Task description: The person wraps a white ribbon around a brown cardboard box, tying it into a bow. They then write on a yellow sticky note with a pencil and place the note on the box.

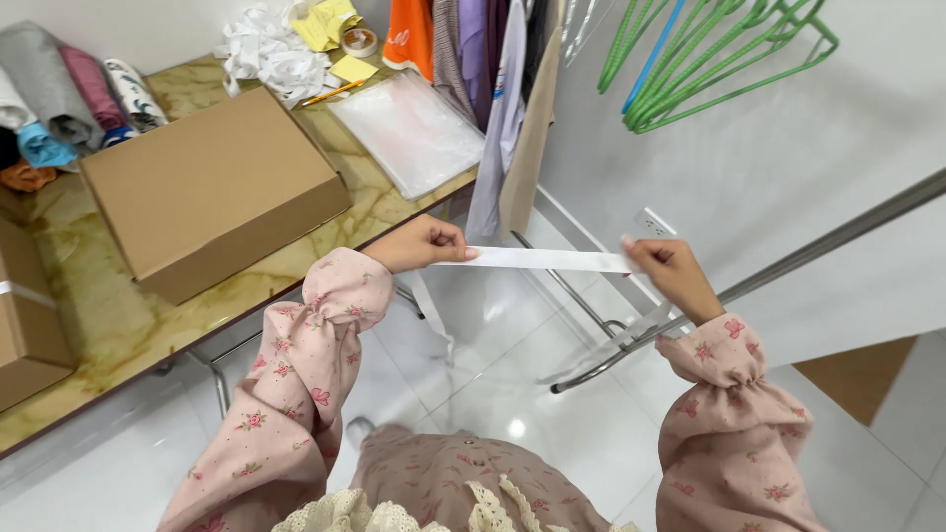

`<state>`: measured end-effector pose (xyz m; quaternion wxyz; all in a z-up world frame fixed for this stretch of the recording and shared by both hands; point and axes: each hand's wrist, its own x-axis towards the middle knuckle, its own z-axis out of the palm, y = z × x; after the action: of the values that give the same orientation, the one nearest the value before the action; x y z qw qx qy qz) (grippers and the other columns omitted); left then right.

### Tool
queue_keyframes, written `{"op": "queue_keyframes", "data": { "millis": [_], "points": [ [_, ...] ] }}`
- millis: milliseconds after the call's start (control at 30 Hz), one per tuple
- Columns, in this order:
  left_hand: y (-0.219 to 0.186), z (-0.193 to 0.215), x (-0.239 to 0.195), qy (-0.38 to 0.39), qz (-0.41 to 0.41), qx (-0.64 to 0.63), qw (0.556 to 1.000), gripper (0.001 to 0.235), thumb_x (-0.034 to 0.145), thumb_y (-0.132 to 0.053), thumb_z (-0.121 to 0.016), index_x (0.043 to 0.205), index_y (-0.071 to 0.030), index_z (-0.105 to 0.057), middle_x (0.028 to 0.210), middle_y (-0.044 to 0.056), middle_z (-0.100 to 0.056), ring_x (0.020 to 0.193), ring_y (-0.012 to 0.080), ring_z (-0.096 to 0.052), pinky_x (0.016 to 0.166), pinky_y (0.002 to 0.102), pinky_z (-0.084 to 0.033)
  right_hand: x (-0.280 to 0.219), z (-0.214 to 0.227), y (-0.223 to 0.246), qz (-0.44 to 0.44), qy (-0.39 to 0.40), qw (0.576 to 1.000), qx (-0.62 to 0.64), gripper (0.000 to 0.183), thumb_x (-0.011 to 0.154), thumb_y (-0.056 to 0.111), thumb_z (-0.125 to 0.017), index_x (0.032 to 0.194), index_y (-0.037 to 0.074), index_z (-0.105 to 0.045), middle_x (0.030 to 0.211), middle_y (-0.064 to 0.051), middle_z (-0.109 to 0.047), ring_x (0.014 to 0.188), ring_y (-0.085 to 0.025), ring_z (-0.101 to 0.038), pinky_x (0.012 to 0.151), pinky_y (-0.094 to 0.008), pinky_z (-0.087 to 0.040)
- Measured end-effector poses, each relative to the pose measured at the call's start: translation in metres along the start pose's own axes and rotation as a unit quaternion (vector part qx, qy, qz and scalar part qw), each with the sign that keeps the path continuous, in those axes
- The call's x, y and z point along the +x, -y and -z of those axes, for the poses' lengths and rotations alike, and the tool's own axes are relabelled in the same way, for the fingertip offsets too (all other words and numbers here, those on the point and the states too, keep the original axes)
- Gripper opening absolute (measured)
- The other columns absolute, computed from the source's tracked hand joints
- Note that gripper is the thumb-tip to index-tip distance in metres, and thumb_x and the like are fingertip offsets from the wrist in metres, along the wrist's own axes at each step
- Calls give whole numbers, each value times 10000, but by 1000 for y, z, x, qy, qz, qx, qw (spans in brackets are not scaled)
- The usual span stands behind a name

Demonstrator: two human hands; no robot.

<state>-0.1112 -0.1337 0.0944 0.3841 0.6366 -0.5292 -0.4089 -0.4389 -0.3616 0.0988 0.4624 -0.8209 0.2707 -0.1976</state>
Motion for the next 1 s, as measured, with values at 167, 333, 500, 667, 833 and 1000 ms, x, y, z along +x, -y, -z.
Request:
{"op": "queue_keyframes", "data": {
  "millis": [167,333,500,667,833,1000],
  "points": [
    [22,27,-41,-6,29,-104,994,218,920,-290,-756,806,-107,-727,538,-92,-499,427,-6,-424,382,126,-307,28,-19,-22,-7,-11,1000,24,513,1054,278,-647,567,132,-577,491,53,-436,533,-44,-336,501,-201,-279],
    [85,57,-84,-96,44,-195,975,242,942,-274,-740,776,-102,-699,532,-100,-496,403,-39,-403,340,107,-282,49,-42,-12,-6,28,999,16,492,977,273,-732,545,105,-568,465,10,-447,505,-70,-354,494,-221,-268],
    [134,76,-140,-195,56,-258,945,228,930,-220,-760,763,-81,-691,518,-68,-425,372,-15,-354,330,118,-261,79,-81,-4,7,67,998,-12,507,957,285,-721,542,76,-517,463,-23,-413,517,-108,-330,498,-270,-245],
    [129,79,-202,-228,104,-190,949,204,862,-207,-827,749,-68,-730,510,-49,-498,383,0,-389,340,125,-271,118,-119,-14,27,130,991,-17,512,968,307,-715,558,70,-522,473,-22,-428,515,-107,-349,495,-258,-256],
    [153,83,-247,-249,171,-128,945,204,810,-254,-876,739,-95,-771,524,-44,-569,429,8,-431,368,136,-303,153,-156,-8,34,183,982,-11,531,947,332,-736,536,73,-521,431,-25,-457,474,-100,-357,473,-238,-265],
    [185,88,-294,-292,57,-146,944,198,949,-192,-742,795,-68,-749,859,25,-658,791,107,-536,714,247,-453,184,-195,21,62,230,971,13,478,990,280,-688,571,125,-516,473,48,-405,490,-55,-343,482,-207,-239]
  ]
}}
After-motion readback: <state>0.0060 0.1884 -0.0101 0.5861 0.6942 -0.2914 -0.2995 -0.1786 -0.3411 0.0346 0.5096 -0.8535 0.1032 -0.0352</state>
